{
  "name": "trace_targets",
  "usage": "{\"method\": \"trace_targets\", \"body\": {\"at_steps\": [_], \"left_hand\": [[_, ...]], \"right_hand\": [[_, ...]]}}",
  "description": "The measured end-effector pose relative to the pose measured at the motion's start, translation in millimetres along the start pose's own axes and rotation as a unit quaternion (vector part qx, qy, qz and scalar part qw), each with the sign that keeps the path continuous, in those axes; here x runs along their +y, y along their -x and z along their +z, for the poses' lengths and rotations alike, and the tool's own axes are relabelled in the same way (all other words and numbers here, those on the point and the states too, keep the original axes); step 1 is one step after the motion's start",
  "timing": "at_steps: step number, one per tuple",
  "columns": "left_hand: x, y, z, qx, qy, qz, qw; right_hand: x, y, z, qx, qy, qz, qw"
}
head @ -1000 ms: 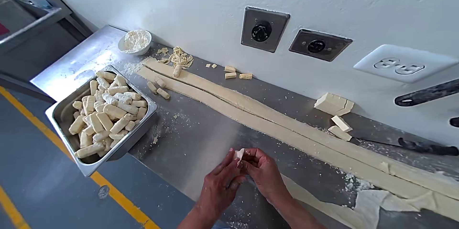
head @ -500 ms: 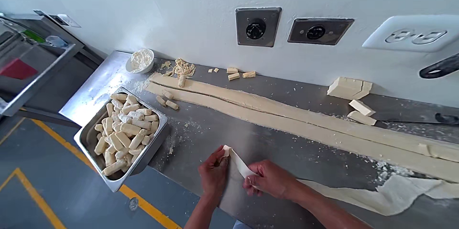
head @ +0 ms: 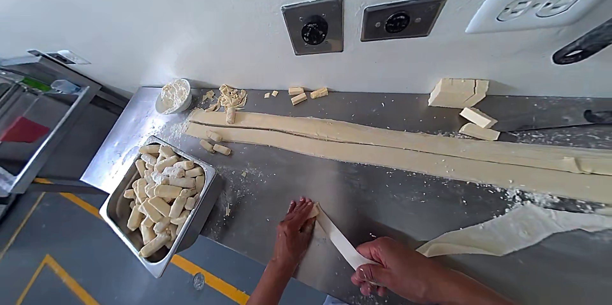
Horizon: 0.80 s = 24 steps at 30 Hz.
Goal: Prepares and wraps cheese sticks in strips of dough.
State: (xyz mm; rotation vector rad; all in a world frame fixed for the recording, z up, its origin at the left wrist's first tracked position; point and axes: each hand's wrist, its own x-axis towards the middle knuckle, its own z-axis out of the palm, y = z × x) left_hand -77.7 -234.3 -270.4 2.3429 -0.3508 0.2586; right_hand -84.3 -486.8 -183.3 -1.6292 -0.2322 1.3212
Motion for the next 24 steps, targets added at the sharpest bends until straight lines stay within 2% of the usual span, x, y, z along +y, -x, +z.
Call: {"method": "trace_targets", "body": {"at_steps": [2, 4, 6, 11, 14, 16, 19, 21, 24], "left_hand": [[3.0, 0.5, 1.5, -0.001, -0.033, 0.021, 0.999], [6.7, 5.3, 2.9, -0.036, -0.048, 0.054, 0.997], [10.1, 4.8, -2.6, -0.05, -0.026, 0.04, 0.998], [16.4, 0.7, 3.6, -0.027, 0.01, 0.01, 1.0], [17.7, -4.8, 12.9, 0.027, -0.044, 0.015, 0.999], [18.9, -1.3, 18.7, -0.007, -0.083, 0.051, 0.995], [25.2, -0.1, 11.4, -0.046, -0.037, 0.054, 0.997], [21.0, -2.6, 10.1, -0.026, -0.007, 0.024, 0.999], [19.2, -1.4, 20.7, -0.009, 0.015, 0.036, 0.999]], "right_hand": [[-0.6, 3.6, 0.3, -0.016, 0.072, -0.003, 0.997], [0.3, 5.5, 0.7, -0.023, 0.121, -0.01, 0.992], [-0.5, 5.3, 2.3, -0.024, 0.141, -0.016, 0.99], [-3.2, 0.4, 11.8, -0.028, 0.143, -0.031, 0.989], [-3.0, 0.2, 18.0, -0.063, 0.217, -0.012, 0.974], [-2.5, -0.8, 19.7, -0.088, 0.255, 0.006, 0.963], [2.7, -7.8, 22.1, -0.095, 0.233, -0.035, 0.967], [8.9, -15.4, 27.0, -0.085, 0.176, -0.079, 0.978], [12.7, -17.4, 30.0, -0.074, 0.101, -0.095, 0.988]]}}
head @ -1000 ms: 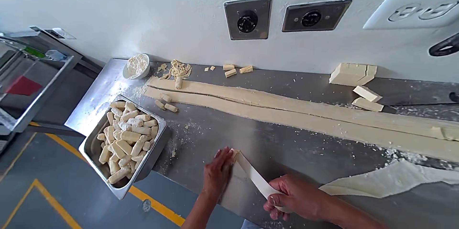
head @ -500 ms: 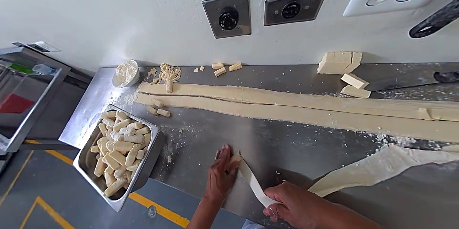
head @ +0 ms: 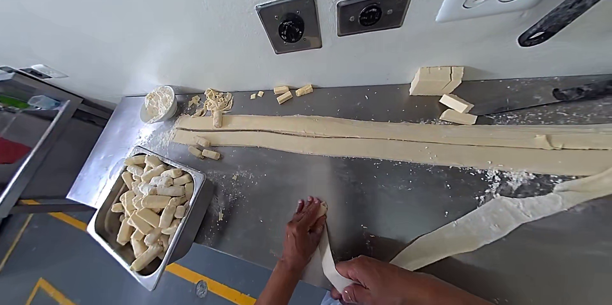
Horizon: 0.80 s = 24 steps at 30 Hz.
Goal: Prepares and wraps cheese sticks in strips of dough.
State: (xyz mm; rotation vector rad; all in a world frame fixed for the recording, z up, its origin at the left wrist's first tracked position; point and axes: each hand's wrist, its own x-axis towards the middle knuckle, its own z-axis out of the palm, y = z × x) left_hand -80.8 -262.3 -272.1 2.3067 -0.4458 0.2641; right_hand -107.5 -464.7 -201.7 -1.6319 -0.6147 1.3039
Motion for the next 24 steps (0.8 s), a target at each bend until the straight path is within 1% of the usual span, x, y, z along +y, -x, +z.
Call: {"method": "trace_targets", "body": {"at_steps": [3, 5, 6, 7, 9, 12, 13, 15, 17, 18, 22, 24], "left_hand": [[-0.2, -1.9, 2.8, 0.029, -0.033, 0.009, 0.999], [0.1, 2.8, 1.8, -0.007, -0.055, 0.04, 0.998], [1.4, 4.7, -0.3, -0.019, -0.05, 0.044, 0.998], [1.5, 4.8, -3.8, -0.018, -0.036, 0.031, 0.999], [-1.6, 4.3, -6.1, 0.0, -0.024, -0.01, 1.0], [-0.9, 4.5, 2.8, -0.003, -0.006, -0.015, 1.0], [0.7, 3.3, 4.4, 0.007, -0.009, -0.017, 1.0], [3.2, 0.6, 4.3, 0.028, -0.029, -0.022, 0.999], [4.5, 3.2, 2.0, -0.006, -0.04, 0.007, 0.999], [5.0, 4.1, -0.1, -0.017, -0.034, 0.015, 0.999], [-2.2, 5.1, 0.2, -0.003, -0.004, -0.036, 0.999], [1.4, 5.5, 5.7, -0.006, 0.009, -0.035, 0.999]], "right_hand": [[4.3, 10.4, -1.3, -0.001, 0.016, 0.032, 0.999], [6.6, 16.0, -5.2, -0.011, 0.054, 0.063, 0.996], [7.7, 17.1, -6.1, -0.015, 0.061, 0.069, 0.996], [8.3, 16.5, -5.0, -0.013, 0.054, 0.064, 0.996], [7.7, 11.2, 0.3, 0.0, 0.001, 0.046, 0.999], [9.8, 3.4, 4.7, 0.019, -0.126, 0.028, 0.991], [12.3, 3.5, 5.0, 0.024, -0.157, 0.029, 0.987], [17.9, 6.5, 2.2, 0.038, -0.159, 0.037, 0.986], [21.7, 9.3, -2.2, 0.038, -0.145, 0.05, 0.987], [21.3, 10.0, -3.3, 0.034, -0.158, 0.056, 0.985], [19.2, 0.5, 2.8, 0.011, -0.283, 0.06, 0.957], [22.2, -4.8, 4.5, 0.005, -0.34, 0.065, 0.938]]}}
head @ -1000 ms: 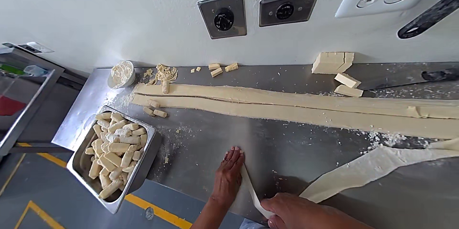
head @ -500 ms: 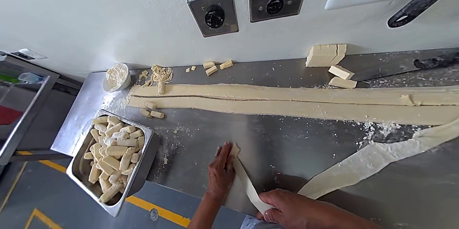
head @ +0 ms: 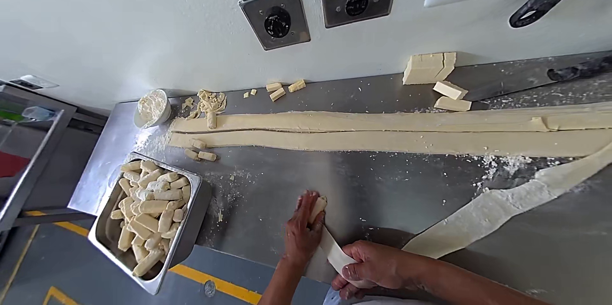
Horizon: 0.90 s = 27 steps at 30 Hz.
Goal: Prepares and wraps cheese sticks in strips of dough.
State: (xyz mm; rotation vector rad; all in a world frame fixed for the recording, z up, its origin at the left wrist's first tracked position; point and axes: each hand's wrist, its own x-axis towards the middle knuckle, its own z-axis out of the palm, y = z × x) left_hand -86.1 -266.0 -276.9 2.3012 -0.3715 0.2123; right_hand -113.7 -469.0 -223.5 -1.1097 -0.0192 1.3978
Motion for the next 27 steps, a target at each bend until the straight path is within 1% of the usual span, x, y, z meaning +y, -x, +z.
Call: {"method": "trace_targets", "body": {"at_steps": [3, 5, 6, 10, 14, 15, 17, 18, 20, 22, 23, 25, 26, 27], "left_hand": [[4.8, 1.1, 0.6, 0.012, -0.03, 0.025, 0.999], [4.7, 5.3, -2.4, -0.014, -0.043, 0.064, 0.997], [4.4, 6.3, -5.3, -0.02, -0.034, 0.066, 0.997], [0.6, 9.7, -5.8, -0.018, 0.004, 0.012, 1.0], [3.6, 9.8, 0.2, 0.021, 0.02, 0.021, 0.999], [4.1, 11.1, 0.0, 0.013, 0.016, 0.033, 0.999], [5.2, 15.5, -2.9, -0.031, 0.021, 0.059, 0.998], [4.6, 16.0, -5.9, -0.043, 0.031, 0.059, 0.997], [2.6, 17.4, -9.2, -0.036, 0.034, 0.031, 0.998], [5.5, 17.9, -5.7, -0.049, 0.034, 0.013, 0.998], [8.1, 18.1, -2.4, -0.052, 0.039, 0.016, 0.998], [9.5, 14.8, 0.4, -0.025, 0.046, 0.025, 0.998], [8.3, 12.8, 0.7, -0.007, 0.034, 0.032, 0.999], [7.2, 12.5, 0.5, -0.006, 0.019, 0.046, 0.999]], "right_hand": [[1.7, -2.9, -1.2, 0.017, -0.066, 0.002, 0.998], [-1.0, -1.2, -4.1, 0.035, -0.097, -0.001, 0.995], [-2.2, -0.4, -6.1, 0.044, -0.107, -0.003, 0.993], [-4.8, 0.7, -10.0, 0.069, -0.126, -0.001, 0.99], [-3.8, 2.3, -13.3, 0.068, -0.144, 0.0, 0.987], [-4.5, 2.5, -14.1, 0.069, -0.15, -0.003, 0.986], [-6.6, 4.0, -16.4, 0.077, -0.164, -0.008, 0.983], [-7.3, 4.5, -17.7, 0.081, -0.168, -0.01, 0.982], [-6.4, 4.7, -17.4, 0.079, -0.168, -0.009, 0.983], [-5.4, 3.4, -17.1, 0.077, -0.164, -0.013, 0.983], [-4.4, 3.0, -17.0, 0.079, -0.16, -0.013, 0.984], [-3.0, 1.9, -17.2, 0.08, -0.14, -0.007, 0.987], [-3.1, 1.8, -17.2, 0.079, -0.127, -0.004, 0.989], [-3.6, 1.9, -17.0, 0.079, -0.117, -0.001, 0.99]]}}
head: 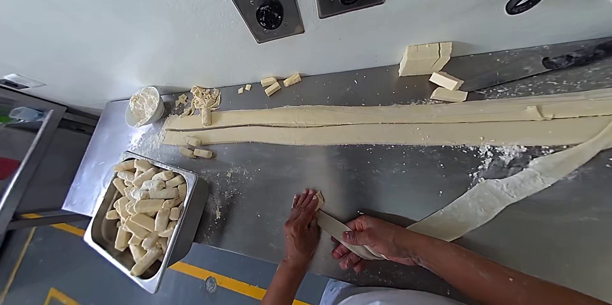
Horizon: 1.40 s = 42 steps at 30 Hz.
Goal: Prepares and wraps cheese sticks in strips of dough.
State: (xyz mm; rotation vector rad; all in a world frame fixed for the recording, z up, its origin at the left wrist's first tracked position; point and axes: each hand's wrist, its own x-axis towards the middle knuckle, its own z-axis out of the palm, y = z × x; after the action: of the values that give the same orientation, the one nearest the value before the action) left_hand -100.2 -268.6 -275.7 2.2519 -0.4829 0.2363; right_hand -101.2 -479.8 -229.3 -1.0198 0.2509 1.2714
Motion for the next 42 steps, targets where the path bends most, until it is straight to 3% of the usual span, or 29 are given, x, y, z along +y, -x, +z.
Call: {"method": "trace_targets", "body": {"at_steps": [3, 7, 9, 13, 16, 21, 23, 26, 29, 31, 33, 37, 39, 41, 42], "left_hand": [[1.8, 7.2, -5.4, -0.066, 0.01, 0.048, 0.997], [-0.5, 6.8, -9.9, -0.05, -0.005, -0.002, 0.999], [2.2, 8.3, -3.0, -0.068, -0.015, 0.002, 0.998], [3.5, 5.1, -1.9, -0.021, -0.014, -0.002, 1.0], [10.0, 14.5, -8.4, -0.072, -0.017, 0.022, 0.997], [24.5, 24.4, -14.2, -0.081, 0.023, -0.038, 0.996], [36.4, 23.0, -14.1, -0.062, 0.079, -0.099, 0.99], [47.3, 2.7, -25.8, -0.052, 0.246, -0.279, 0.927], [42.8, -25.3, -47.3, -0.156, 0.379, -0.389, 0.825], [41.4, -35.1, -53.2, -0.206, 0.411, -0.401, 0.792], [41.0, -39.0, -56.3, -0.203, 0.413, -0.42, 0.782], [29.8, -40.8, -73.1, -0.115, 0.435, -0.443, 0.775], [23.8, -42.4, -82.2, -0.064, 0.477, -0.444, 0.756], [22.8, -43.0, -86.4, -0.037, 0.523, -0.444, 0.727], [25.4, -44.2, -86.2, -0.034, 0.542, -0.442, 0.714]], "right_hand": [[-2.6, -0.5, -1.1, 0.004, 0.008, 0.001, 1.0], [-2.2, -2.7, -0.3, 0.005, 0.011, 0.001, 1.0], [-1.5, -3.0, -0.7, 0.011, 0.019, 0.003, 1.0], [-1.3, -6.0, -0.7, 0.009, 0.053, 0.003, 0.999], [-5.3, -4.6, 0.1, 0.02, 0.053, -0.002, 0.998], [-7.6, -12.6, 2.7, 0.016, 0.05, 0.015, 0.999], [-11.2, -15.3, 6.4, 0.037, 0.093, 0.024, 0.995], [-18.2, -10.3, 9.3, 0.055, 0.218, 0.004, 0.974], [-34.1, -2.5, 10.9, 0.081, 0.405, -0.05, 0.91], [-53.2, 3.4, 17.6, 0.073, 0.493, -0.049, 0.866], [-68.0, 5.4, 19.4, 0.05, 0.526, -0.029, 0.849], [-97.2, 3.5, 6.5, 0.025, 0.432, -0.018, 0.901], [-111.1, -3.2, 0.4, 0.03, 0.434, -0.048, 0.899], [-121.4, -13.9, -2.2, 0.055, 0.526, -0.066, 0.846], [-123.0, -19.8, -2.1, 0.09, 0.587, -0.08, 0.801]]}}
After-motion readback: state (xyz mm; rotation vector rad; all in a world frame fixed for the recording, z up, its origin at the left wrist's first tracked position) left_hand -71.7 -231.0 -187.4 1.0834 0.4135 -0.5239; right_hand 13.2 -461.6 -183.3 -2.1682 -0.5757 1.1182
